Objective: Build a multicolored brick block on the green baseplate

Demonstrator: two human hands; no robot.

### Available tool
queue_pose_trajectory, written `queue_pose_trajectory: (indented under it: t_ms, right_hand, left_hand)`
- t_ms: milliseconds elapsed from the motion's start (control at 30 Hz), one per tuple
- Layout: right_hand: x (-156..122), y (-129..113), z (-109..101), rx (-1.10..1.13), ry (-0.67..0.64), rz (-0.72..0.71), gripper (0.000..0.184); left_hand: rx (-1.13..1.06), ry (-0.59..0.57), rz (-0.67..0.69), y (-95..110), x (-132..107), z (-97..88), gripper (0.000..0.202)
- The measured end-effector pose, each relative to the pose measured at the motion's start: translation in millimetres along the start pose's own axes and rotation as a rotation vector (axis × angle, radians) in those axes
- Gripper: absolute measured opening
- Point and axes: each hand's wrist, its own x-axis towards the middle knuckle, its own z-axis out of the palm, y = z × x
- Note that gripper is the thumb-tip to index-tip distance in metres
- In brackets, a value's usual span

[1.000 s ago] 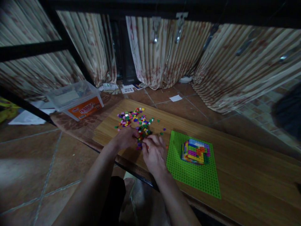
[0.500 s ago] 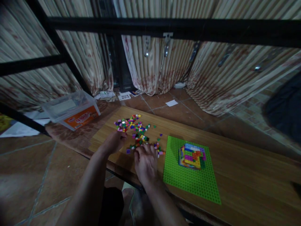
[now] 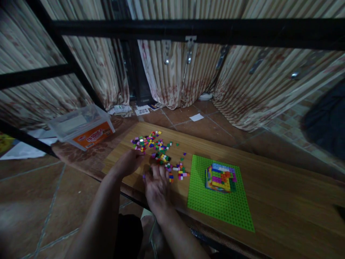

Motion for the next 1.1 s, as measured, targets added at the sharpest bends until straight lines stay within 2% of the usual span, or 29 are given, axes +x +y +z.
queue_pose_trajectory:
  t_ms: [133, 267, 367, 500, 567, 633, 733, 833, 1000, 1100]
  right_hand:
    - [3.8, 2.4, -14.8, 0.161, 0.063, 0.027, 0.018]
    - [7.1, 20.5, -51.7, 0.422, 0.162, 0.132, 0.022]
    - [0.8, 49.1, -82.8, 0.56, 0.302, 0.263, 0.021]
    - [-21.1, 98.3, -123.2, 0.668, 0.644, 0.53, 0.032]
    - [-33.5, 121.0, -141.8, 0.675, 0.774, 0.592, 0.033]
    - [-44.4, 138.6, -157.2, 0.673, 0.831, 0.624, 0.033]
    - [-56.8, 153.7, -171.4, 0.655, 0.831, 0.657, 0.032]
    - [-65.8, 159.4, -175.1, 0.627, 0.729, 0.666, 0.031]
    - [-74.7, 166.8, -164.9, 0.514, 0.489, 0.549, 0.025]
    - [-76.3, 171.4, -154.6, 0.463, 0.424, 0.486, 0.021]
  left_hand:
    - [-0.023, 0.059, 0.032, 3.8, 1.3, 1.7, 0.025]
    - [-0.1, 0.173, 0.088, 21.2, 0.8, 7.4, 0.023]
    - [-0.237, 0.192, 0.221, 43.1, -0.4, 20.9, 0.022]
    - [-0.406, 0.158, 0.318, 78.2, -6.2, 47.8, 0.021]
    - [-0.441, 0.146, 0.374, 95.1, -11.5, 60.3, 0.021]
    - [-0.47, 0.131, 0.447, 109.8, -17.6, 70.1, 0.022]
    - [-0.506, 0.125, 0.52, 127.0, -25.1, 79.1, 0.023]
    - [-0.529, 0.152, 0.551, 140.3, -28.4, 83.9, 0.023]
    - [-0.563, 0.222, 0.617, 156.8, -29.6, 89.5, 0.021]
    - [-0.555, 0.236, 0.647, 162.6, -30.5, 92.8, 0.021]
